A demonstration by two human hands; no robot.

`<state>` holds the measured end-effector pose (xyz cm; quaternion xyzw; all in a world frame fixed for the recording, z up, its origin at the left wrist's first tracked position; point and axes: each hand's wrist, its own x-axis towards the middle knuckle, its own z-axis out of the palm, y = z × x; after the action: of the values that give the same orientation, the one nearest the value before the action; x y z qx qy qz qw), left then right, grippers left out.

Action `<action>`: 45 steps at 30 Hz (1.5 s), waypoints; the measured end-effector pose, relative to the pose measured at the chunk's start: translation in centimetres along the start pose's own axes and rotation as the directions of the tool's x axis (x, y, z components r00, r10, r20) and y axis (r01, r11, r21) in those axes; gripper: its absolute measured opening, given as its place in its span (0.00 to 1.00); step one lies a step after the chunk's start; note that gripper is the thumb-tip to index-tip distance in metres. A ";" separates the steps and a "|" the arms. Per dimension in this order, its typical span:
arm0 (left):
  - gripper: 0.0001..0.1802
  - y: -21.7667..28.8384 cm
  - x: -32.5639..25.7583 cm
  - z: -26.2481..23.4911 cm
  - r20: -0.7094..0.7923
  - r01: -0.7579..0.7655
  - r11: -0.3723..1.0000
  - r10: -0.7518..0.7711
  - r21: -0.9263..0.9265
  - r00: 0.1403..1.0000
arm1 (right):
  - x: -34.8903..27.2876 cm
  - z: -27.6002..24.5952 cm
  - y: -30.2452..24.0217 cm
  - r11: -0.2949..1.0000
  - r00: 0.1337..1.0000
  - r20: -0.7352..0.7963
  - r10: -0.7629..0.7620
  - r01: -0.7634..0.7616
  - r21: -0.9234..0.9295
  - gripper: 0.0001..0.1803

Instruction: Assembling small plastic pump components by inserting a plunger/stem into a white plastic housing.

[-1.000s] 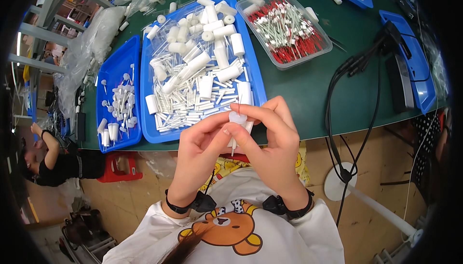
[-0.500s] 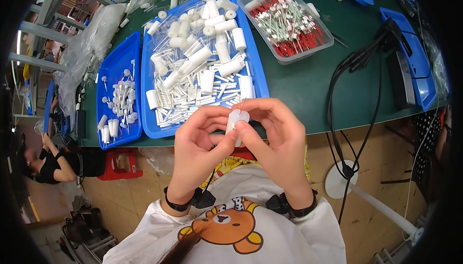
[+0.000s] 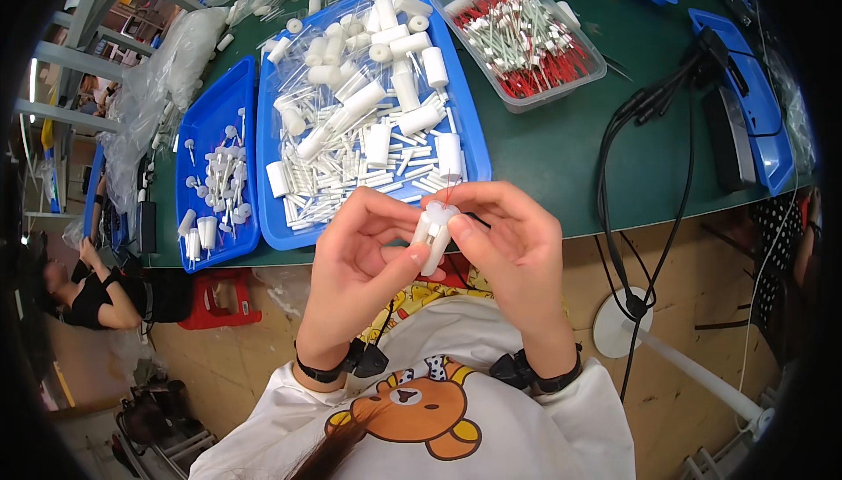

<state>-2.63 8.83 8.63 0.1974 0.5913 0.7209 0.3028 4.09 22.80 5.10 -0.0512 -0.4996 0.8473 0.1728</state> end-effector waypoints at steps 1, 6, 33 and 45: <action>0.15 -0.1 0.0 0.0 0.020 -0.030 0.999 0.029 0.030 0.999 | -0.1 -0.1 0.1 1.000 1.000 0.006 0.002 -0.003 0.019 0.12; 0.15 -0.8 -0.4 -0.2 0.031 -0.009 0.999 0.008 0.037 0.999 | -0.7 -0.4 -0.1 1.000 0.998 0.067 -0.009 0.008 0.006 0.13; 0.16 1.6 -1.8 -4.1 -0.011 -0.112 0.470 0.250 0.876 0.968 | -2.0 -2.0 0.7 0.955 0.981 0.115 -0.159 0.182 -0.235 0.24; 0.13 2.8 -0.8 -8.2 0.082 -0.091 0.032 0.206 0.995 0.975 | -0.9 0.4 0.9 0.909 0.978 0.139 -0.157 0.198 -0.368 0.20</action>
<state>-7.86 1.96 9.58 0.3808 0.9122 0.1500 -0.0180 4.64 21.79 4.45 0.0072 -0.6651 0.7168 0.2090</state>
